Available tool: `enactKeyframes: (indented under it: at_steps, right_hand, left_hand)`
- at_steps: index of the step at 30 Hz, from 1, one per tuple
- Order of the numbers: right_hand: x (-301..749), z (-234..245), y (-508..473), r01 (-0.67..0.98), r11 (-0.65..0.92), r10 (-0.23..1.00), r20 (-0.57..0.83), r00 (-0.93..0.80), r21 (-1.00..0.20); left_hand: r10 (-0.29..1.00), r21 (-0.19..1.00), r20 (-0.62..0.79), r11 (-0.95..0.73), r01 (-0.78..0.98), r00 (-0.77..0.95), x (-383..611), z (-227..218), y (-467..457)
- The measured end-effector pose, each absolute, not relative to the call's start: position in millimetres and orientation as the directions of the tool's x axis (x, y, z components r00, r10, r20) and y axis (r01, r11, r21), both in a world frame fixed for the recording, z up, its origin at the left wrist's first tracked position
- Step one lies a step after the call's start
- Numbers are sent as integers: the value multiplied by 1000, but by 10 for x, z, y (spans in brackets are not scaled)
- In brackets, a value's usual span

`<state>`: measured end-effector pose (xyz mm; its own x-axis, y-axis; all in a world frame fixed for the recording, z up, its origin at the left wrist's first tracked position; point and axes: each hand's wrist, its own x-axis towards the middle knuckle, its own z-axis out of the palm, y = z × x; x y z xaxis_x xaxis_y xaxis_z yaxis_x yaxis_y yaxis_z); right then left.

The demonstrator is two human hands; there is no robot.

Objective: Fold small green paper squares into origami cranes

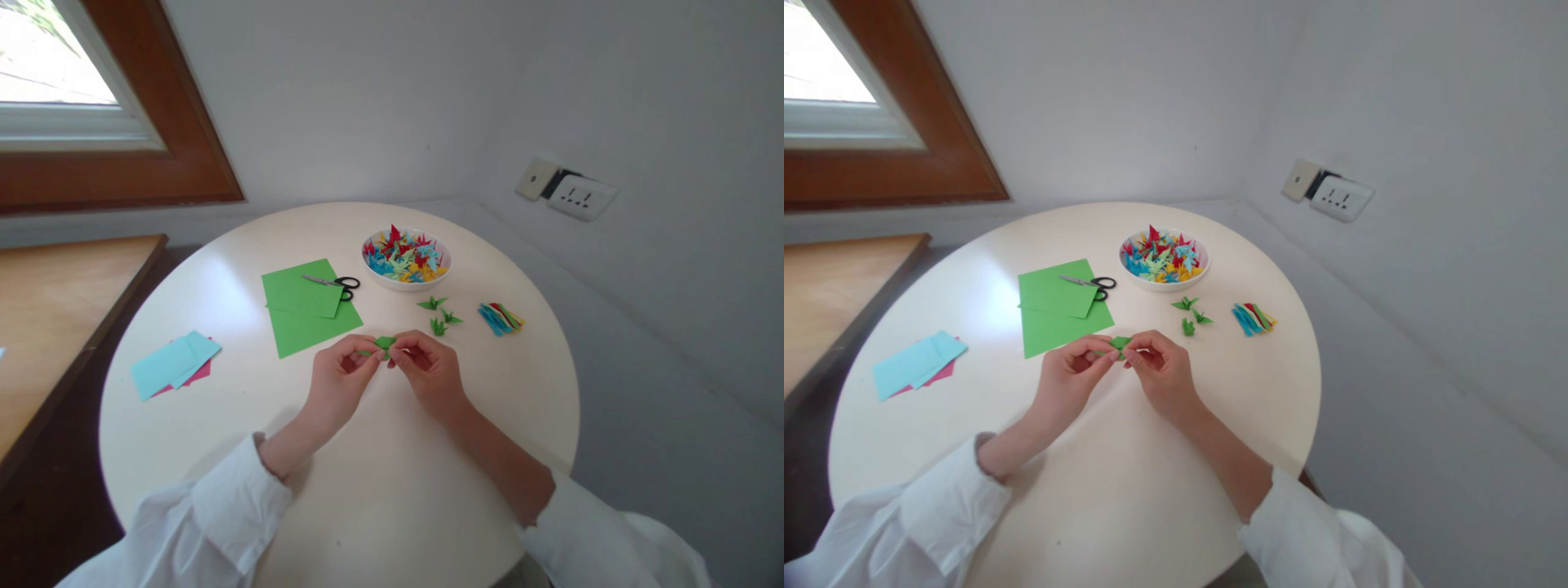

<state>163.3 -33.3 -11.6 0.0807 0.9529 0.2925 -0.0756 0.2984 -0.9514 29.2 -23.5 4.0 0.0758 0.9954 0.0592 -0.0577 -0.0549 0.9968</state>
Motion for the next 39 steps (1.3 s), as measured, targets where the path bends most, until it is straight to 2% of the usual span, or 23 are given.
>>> enactKeyframes:
  at_steps: [12, 23, 29, 35, 39]
  right_hand:
    - [1597, -99, -353, -96, 247, 965, 237, 109, -964]
    - [1606, -129, -342, -87, 242, 966, 231, 119, -966]
    - [1619, -134, -336, -71, 214, 970, 203, 134, -974]
    - [1638, -160, -322, -44, 205, 968, 196, 157, -978]
    - [1647, -155, -317, -22, 185, 972, 179, 154, -983]
  left_hand:
    - [998, 997, 48, -46, -56, 40, 297, 51, -246]
    - [997, 991, 59, -53, -124, 45, 304, 56, -239]
    - [994, 993, 65, -55, -107, 89, 303, 62, -235]
    - [988, 978, 67, -38, -207, 137, 307, 48, -227]
    - [983, 986, 48, -18, -168, 177, 307, 31, -217]
